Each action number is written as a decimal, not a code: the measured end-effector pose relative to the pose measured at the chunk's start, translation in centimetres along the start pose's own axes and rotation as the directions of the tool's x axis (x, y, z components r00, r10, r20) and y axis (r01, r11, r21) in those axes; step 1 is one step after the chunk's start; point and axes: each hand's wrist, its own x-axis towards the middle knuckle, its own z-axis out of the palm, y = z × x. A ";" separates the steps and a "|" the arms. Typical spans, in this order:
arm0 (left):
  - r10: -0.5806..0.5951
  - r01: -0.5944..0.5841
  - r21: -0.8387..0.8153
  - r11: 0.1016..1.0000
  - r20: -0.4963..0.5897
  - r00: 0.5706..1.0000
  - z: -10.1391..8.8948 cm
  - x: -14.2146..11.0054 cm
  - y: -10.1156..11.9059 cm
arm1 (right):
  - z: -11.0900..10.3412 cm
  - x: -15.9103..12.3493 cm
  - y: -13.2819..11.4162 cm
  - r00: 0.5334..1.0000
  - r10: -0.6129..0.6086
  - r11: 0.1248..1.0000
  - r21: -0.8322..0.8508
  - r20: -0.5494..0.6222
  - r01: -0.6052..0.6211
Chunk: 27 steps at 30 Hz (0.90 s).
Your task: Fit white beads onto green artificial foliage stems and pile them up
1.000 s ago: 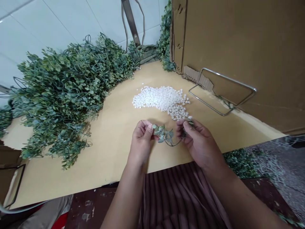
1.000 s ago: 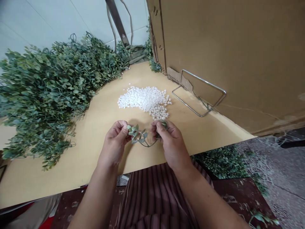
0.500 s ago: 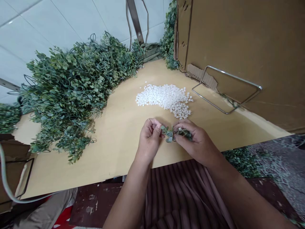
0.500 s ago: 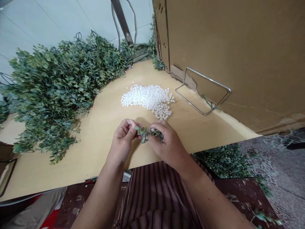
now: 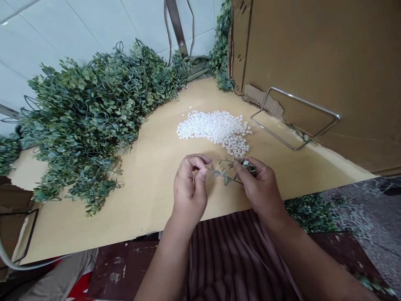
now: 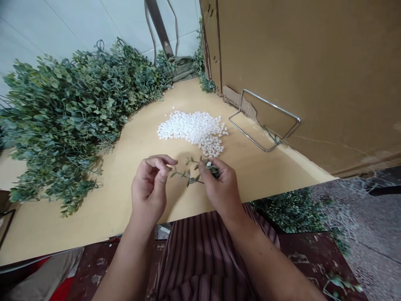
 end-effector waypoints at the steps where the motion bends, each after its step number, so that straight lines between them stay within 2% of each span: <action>1: 0.012 -0.013 0.045 0.999 0.018 1.000 -0.4 -0.1 -0.1 | -0.1 0.1 0.1 1.000 0.011 0.999 0.045 -0.030 -0.009; 3: -0.046 0.032 0.151 0.988 0.087 0.995 -1.2 -0.2 -0.5 | -0.6 0.2 0.3 0.998 0.042 0.988 0.152 -0.044 -0.035; 5: -0.152 0.092 0.291 0.952 0.192 0.970 -1.9 -0.3 -1.0 | -1.1 0.2 0.3 0.997 0.079 0.971 0.230 -0.019 -0.073; 8: -0.238 0.058 0.476 0.877 0.327 0.915 -2.3 0.0 -1.4 | -2.0 0.0 0.1 0.995 0.097 0.960 0.260 0.038 -0.103; 12: -0.235 -0.060 0.568 0.821 0.431 0.871 -1.4 1.2 -0.5 | -2.7 -0.1 -0.1 0.996 0.043 0.969 0.239 0.084 -0.062; 16: -0.290 -0.123 0.624 0.772 0.517 0.805 0.6 3.3 0.3 | -2.8 -0.3 0.1 0.996 0.069 0.990 0.117 0.049 -0.074; 18: -0.293 -0.106 0.640 0.761 0.485 0.824 1.7 4.5 -0.1 | -2.8 -0.4 0.2 0.996 0.081 0.995 0.056 0.028 -0.082; 22: -0.245 -0.039 0.691 0.722 0.307 0.919 3.4 6.4 -1.7 | -2.7 -0.4 0.3 0.994 0.112 0.987 0.114 0.018 -0.114; 27: -0.195 -0.066 0.715 0.696 0.276 0.941 4.4 7.0 -3.1 | -2.7 -0.2 -0.1 0.980 0.193 0.948 0.248 0.045 -0.198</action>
